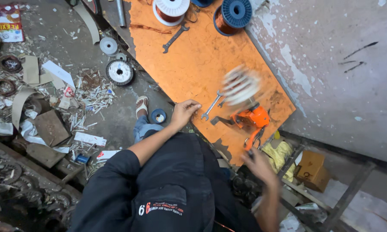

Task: The person winds copper wire onto a white laminated core using a manual winding machine. They repeatedly crank the handle to rotate the core, pause to adjust the wire, and use scissors to trim the wire. The person also retrieves a blue spool from the floor and hands it to a coworker before resuming winding.

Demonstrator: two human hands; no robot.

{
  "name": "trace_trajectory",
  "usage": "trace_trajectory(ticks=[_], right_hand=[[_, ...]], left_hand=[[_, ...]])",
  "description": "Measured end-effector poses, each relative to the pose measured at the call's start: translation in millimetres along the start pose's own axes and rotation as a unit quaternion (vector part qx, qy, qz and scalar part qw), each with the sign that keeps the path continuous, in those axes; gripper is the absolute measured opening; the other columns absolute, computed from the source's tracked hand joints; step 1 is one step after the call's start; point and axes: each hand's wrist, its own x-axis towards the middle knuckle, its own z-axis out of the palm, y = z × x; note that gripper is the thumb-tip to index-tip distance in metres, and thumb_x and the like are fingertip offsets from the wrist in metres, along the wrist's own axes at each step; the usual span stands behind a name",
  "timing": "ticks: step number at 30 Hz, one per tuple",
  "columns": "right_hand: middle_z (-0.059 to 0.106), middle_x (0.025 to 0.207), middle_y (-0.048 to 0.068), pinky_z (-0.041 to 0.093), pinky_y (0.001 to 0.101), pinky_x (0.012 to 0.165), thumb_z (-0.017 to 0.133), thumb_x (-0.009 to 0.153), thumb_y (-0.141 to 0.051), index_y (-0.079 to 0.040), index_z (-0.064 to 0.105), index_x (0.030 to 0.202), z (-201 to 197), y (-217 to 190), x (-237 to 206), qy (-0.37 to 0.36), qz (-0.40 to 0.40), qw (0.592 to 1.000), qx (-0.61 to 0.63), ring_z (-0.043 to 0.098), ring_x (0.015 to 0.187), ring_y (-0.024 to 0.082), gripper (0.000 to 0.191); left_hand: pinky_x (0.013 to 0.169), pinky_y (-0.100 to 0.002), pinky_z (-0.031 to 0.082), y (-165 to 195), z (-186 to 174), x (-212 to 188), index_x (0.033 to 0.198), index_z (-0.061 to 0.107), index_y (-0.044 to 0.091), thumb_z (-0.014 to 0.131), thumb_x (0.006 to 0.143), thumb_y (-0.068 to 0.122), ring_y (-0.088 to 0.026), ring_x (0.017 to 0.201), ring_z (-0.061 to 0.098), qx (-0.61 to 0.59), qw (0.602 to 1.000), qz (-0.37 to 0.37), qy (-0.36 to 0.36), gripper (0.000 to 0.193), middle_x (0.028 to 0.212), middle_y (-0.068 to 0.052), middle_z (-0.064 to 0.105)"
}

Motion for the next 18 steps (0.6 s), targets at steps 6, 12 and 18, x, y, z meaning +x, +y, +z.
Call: trace_trajectory(ticks=[6,12,18], right_hand=[[0.074,0.116,0.019,0.053,0.0381,0.091,0.076,0.091,-0.026,-0.003,0.073,0.125,-118,43,-5,0.219,-0.030,0.975,-0.011,0.071,0.104,0.025,0.041],[0.076,0.113,0.014,0.052,0.0353,0.078,0.063,0.100,-0.022,-0.005,0.070,0.131,-25,63,108,0.296,-0.055,0.933,0.198,0.065,0.092,0.020,0.036],[0.073,0.099,0.017,0.055,0.0420,0.083,0.066,0.094,-0.037,-0.007,0.069,0.119,20,36,39,-0.020,-0.033,0.999,-0.009,0.071,0.092,0.031,0.039]], left_hand=[[0.044,-0.024,0.044,-1,3,1,0.098,0.077,0.002,0.073,0.094,0.019,-0.006,0.049,0.058,0.051,0.999,-0.008,0.014,0.018,0.066,-0.001,0.068],[0.045,-0.023,0.045,-7,1,0,0.099,0.077,0.003,0.072,0.095,0.020,-0.005,0.049,0.058,0.056,0.998,0.005,0.012,0.018,0.066,0.000,0.068],[0.042,-0.024,0.046,-6,5,4,0.098,0.075,0.003,0.072,0.096,0.021,-0.006,0.048,0.059,-0.005,1.000,-0.010,0.001,0.019,0.066,0.000,0.065]])
